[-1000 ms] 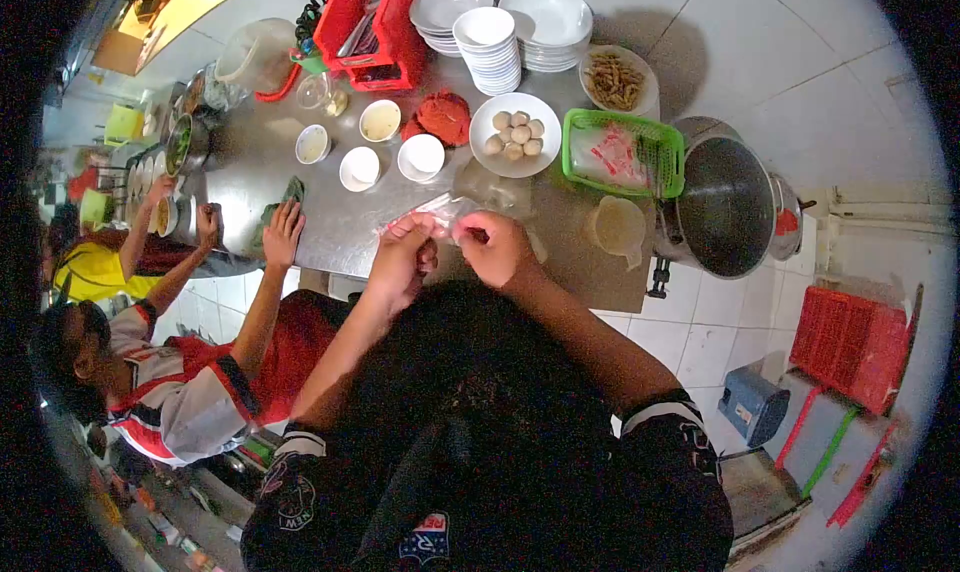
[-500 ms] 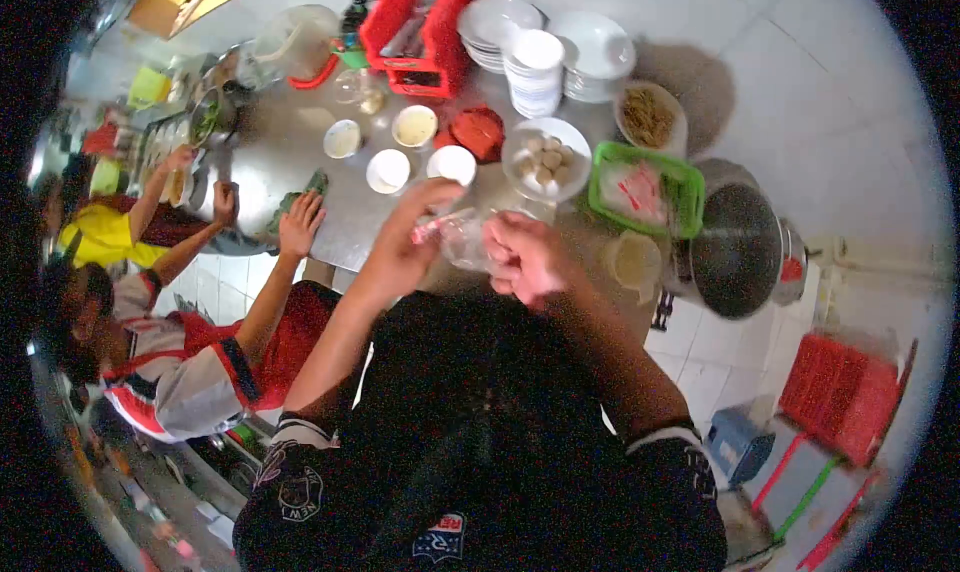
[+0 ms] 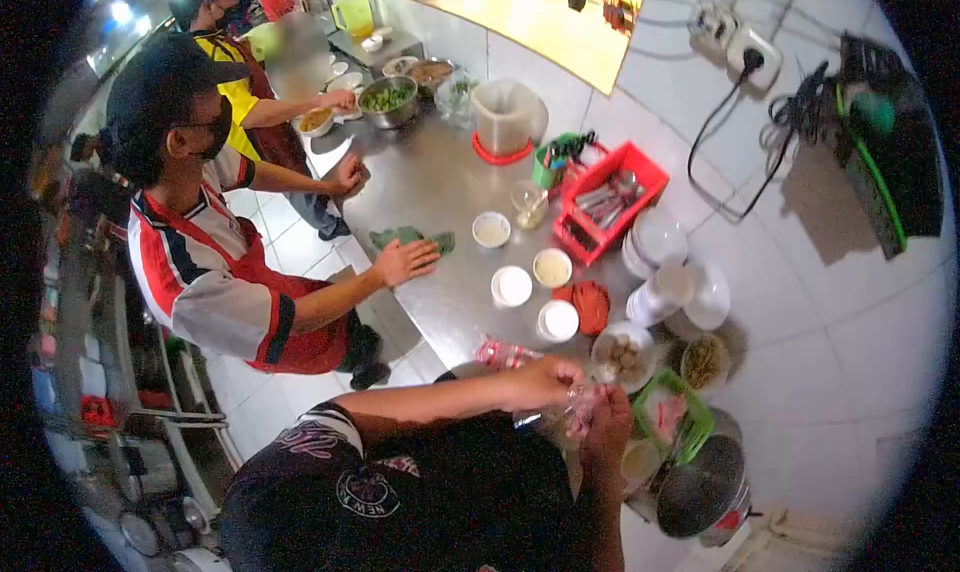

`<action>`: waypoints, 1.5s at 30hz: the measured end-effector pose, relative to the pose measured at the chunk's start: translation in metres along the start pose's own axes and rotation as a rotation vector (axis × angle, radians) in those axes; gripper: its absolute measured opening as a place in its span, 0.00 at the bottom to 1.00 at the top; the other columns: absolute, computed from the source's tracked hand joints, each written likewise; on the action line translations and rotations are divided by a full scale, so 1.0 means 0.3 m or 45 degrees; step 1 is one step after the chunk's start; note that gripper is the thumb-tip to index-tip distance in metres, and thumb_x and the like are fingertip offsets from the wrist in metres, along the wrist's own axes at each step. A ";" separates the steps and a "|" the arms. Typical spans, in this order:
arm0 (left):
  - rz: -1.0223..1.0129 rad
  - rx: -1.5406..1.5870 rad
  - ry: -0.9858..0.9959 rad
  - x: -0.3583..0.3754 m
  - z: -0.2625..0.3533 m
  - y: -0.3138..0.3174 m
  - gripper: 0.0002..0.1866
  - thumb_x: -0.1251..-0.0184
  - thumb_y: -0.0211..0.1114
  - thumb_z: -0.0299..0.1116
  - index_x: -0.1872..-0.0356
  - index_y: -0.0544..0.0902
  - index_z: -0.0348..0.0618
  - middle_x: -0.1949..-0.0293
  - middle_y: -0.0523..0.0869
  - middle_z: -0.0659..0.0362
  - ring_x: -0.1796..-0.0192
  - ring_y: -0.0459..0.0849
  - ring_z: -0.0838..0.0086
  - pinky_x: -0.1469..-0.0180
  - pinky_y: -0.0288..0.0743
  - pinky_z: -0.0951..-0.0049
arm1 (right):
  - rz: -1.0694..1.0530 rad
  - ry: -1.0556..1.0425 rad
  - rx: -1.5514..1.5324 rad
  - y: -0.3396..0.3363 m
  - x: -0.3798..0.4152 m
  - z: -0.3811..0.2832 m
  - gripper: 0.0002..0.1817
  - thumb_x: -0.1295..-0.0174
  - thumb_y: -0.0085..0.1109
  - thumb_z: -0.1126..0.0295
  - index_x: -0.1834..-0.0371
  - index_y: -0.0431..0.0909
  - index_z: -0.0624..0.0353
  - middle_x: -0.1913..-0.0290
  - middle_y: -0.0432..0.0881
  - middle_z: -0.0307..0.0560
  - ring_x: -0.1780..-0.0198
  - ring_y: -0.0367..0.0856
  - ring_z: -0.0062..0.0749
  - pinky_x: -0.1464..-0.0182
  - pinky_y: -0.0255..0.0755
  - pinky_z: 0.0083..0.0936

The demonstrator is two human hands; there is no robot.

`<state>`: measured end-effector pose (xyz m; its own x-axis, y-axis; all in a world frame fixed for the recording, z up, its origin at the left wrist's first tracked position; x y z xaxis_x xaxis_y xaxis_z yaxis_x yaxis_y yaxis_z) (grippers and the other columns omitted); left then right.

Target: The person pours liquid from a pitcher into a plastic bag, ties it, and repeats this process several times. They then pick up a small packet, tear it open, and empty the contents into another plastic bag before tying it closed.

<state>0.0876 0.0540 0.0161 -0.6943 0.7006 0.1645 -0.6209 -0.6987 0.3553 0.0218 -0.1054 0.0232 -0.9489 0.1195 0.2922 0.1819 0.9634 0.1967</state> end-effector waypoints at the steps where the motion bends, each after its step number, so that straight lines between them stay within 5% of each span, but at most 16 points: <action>1: 0.021 -0.044 0.033 -0.006 -0.026 -0.022 0.05 0.29 0.68 0.32 0.61 0.85 0.41 0.69 0.83 0.71 0.67 0.74 0.87 0.64 0.71 0.79 | -0.016 -0.038 0.016 0.009 -0.008 0.003 0.09 0.24 0.52 0.62 0.57 0.73 0.56 0.78 0.75 0.40 0.83 0.71 0.24 0.82 0.69 0.29; 8: 0.018 -0.053 0.110 -0.011 -0.130 -0.095 0.10 0.24 0.60 0.30 0.52 0.87 0.39 0.61 0.88 0.66 0.60 0.82 0.82 0.55 0.78 0.76 | -0.146 0.291 -0.398 0.086 -0.035 0.019 0.10 0.24 0.53 0.63 0.60 0.75 0.56 0.74 0.76 0.34 0.82 0.68 0.19 0.80 0.66 0.22; 10: -0.239 0.378 0.199 0.025 -0.104 -0.119 0.18 0.20 0.56 0.42 0.50 0.85 0.36 0.56 0.90 0.59 0.54 0.87 0.76 0.50 0.80 0.75 | -0.228 0.456 -0.491 0.126 -0.045 -0.007 0.09 0.23 0.52 0.63 0.59 0.75 0.55 0.73 0.77 0.33 0.82 0.68 0.18 0.80 0.66 0.20; 15: -0.427 0.477 0.467 0.006 -0.123 -0.179 0.22 0.20 0.57 0.46 0.48 0.84 0.34 0.56 0.90 0.55 0.53 0.88 0.72 0.48 0.83 0.69 | -0.226 0.488 -0.444 0.191 -0.049 0.013 0.11 0.22 0.46 0.59 0.54 0.77 0.50 0.71 0.76 0.29 0.80 0.68 0.12 0.81 0.61 0.12; 23: 0.007 -0.225 0.330 0.107 -0.031 -0.245 0.14 0.29 0.67 0.41 0.52 0.90 0.43 0.66 0.89 0.64 0.70 0.82 0.83 0.68 0.78 0.75 | -0.483 0.718 -0.913 0.253 0.028 0.014 0.06 0.28 0.51 0.65 0.52 0.76 0.46 0.71 0.72 0.30 0.75 0.67 0.18 0.72 0.66 0.18; 25: 0.024 -0.355 0.127 0.166 0.074 -0.251 0.14 0.31 0.68 0.40 0.50 0.89 0.44 0.67 0.88 0.66 0.69 0.82 0.85 0.66 0.78 0.77 | -0.189 0.514 -0.538 0.316 0.072 -0.046 0.09 0.29 0.55 0.65 0.49 0.76 0.49 0.69 0.75 0.34 0.71 0.72 0.23 0.64 0.70 0.22; 26: 0.051 -0.401 0.364 0.095 -0.052 -0.278 0.15 0.34 0.71 0.39 0.49 0.89 0.47 0.66 0.90 0.63 0.68 0.83 0.82 0.65 0.78 0.75 | -0.176 0.528 -0.544 0.307 0.068 -0.020 0.09 0.29 0.55 0.65 0.49 0.76 0.49 0.69 0.75 0.34 0.71 0.72 0.23 0.64 0.70 0.22; 28: 0.060 -0.617 0.434 0.109 -0.032 -0.293 0.19 0.36 0.73 0.41 0.47 0.87 0.45 0.62 0.90 0.59 0.62 0.85 0.79 0.60 0.80 0.72 | 0.278 -0.565 0.444 0.268 0.062 0.004 0.13 0.30 0.57 0.66 0.46 0.78 0.54 0.63 0.80 0.40 0.64 0.78 0.28 0.57 0.72 0.26; 29: 0.063 -0.845 0.521 0.114 -0.004 -0.303 0.22 0.38 0.76 0.43 0.46 0.85 0.43 0.58 0.90 0.56 0.56 0.86 0.75 0.54 0.81 0.69 | 0.295 -0.539 0.447 0.246 0.063 -0.002 0.13 0.30 0.57 0.66 0.46 0.78 0.54 0.63 0.80 0.40 0.64 0.78 0.28 0.57 0.72 0.26; 31: -0.100 -0.767 0.338 0.149 0.057 -0.307 0.26 0.38 0.75 0.47 0.44 0.84 0.44 0.56 0.90 0.50 0.52 0.87 0.72 0.51 0.80 0.67 | -0.035 -1.008 1.337 0.267 0.069 -0.058 0.13 0.29 0.56 0.67 0.46 0.79 0.59 0.55 0.83 0.43 0.58 0.81 0.30 0.54 0.74 0.27; 33: -0.126 -0.741 0.333 0.114 -0.010 -0.302 0.26 0.36 0.72 0.49 0.43 0.83 0.44 0.55 0.88 0.48 0.50 0.86 0.73 0.49 0.79 0.67 | -0.023 -0.855 1.347 0.284 0.051 -0.046 0.13 0.25 0.53 0.64 0.49 0.80 0.62 0.51 0.84 0.44 0.57 0.81 0.28 0.54 0.73 0.24; 35: -0.259 -0.435 0.355 0.050 -0.138 -0.326 0.25 0.34 0.71 0.49 0.42 0.83 0.44 0.55 0.88 0.48 0.51 0.87 0.70 0.49 0.78 0.64 | -0.237 -0.168 0.633 0.251 0.050 -0.011 0.20 0.23 0.51 0.60 0.38 0.78 0.63 0.53 0.83 0.48 0.58 0.81 0.27 0.57 0.78 0.29; 37: -0.328 -0.130 0.362 0.045 -0.131 -0.319 0.24 0.33 0.70 0.49 0.42 0.83 0.45 0.56 0.87 0.47 0.51 0.87 0.67 0.49 0.78 0.62 | -0.231 0.004 0.535 0.230 0.044 0.014 0.20 0.23 0.52 0.59 0.38 0.78 0.63 0.53 0.83 0.47 0.60 0.81 0.27 0.59 0.78 0.28; 38: -0.303 -0.429 0.397 0.058 -0.108 -0.318 0.23 0.33 0.70 0.46 0.43 0.83 0.44 0.56 0.87 0.48 0.51 0.87 0.63 0.49 0.78 0.60 | -0.284 0.141 0.451 0.228 0.037 0.032 0.21 0.24 0.54 0.59 0.38 0.78 0.63 0.53 0.83 0.46 0.61 0.81 0.26 0.60 0.78 0.27; 40: -0.341 -0.895 0.293 0.108 0.046 -0.302 0.22 0.38 0.72 0.41 0.46 0.83 0.42 0.56 0.86 0.46 0.51 0.86 0.52 0.48 0.78 0.55 | -0.292 0.165 0.545 0.203 0.040 0.077 0.21 0.24 0.55 0.59 0.38 0.78 0.62 0.54 0.84 0.45 0.62 0.81 0.25 0.63 0.78 0.25; 45: -0.362 -0.967 0.491 0.043 -0.056 -0.297 0.20 0.38 0.73 0.38 0.46 0.84 0.46 0.57 0.88 0.47 0.52 0.87 0.53 0.51 0.78 0.59 | 0.116 0.271 0.319 0.151 0.081 0.065 0.19 0.25 0.56 0.61 0.40 0.79 0.61 0.59 0.84 0.41 0.67 0.80 0.22 0.65 0.76 0.21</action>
<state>0.1278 0.1227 -0.0289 -0.4669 0.8601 -0.2057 -0.7662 -0.5096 -0.3916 0.0021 -0.0542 0.0209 -0.8517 0.1804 0.4920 0.1695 0.9832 -0.0672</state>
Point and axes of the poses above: each hand's wrist, its own x-axis away from the middle knuckle, its own y-axis out of the palm, z = x × y, the point moved 1 cm from there along -x, towards the middle knuckle
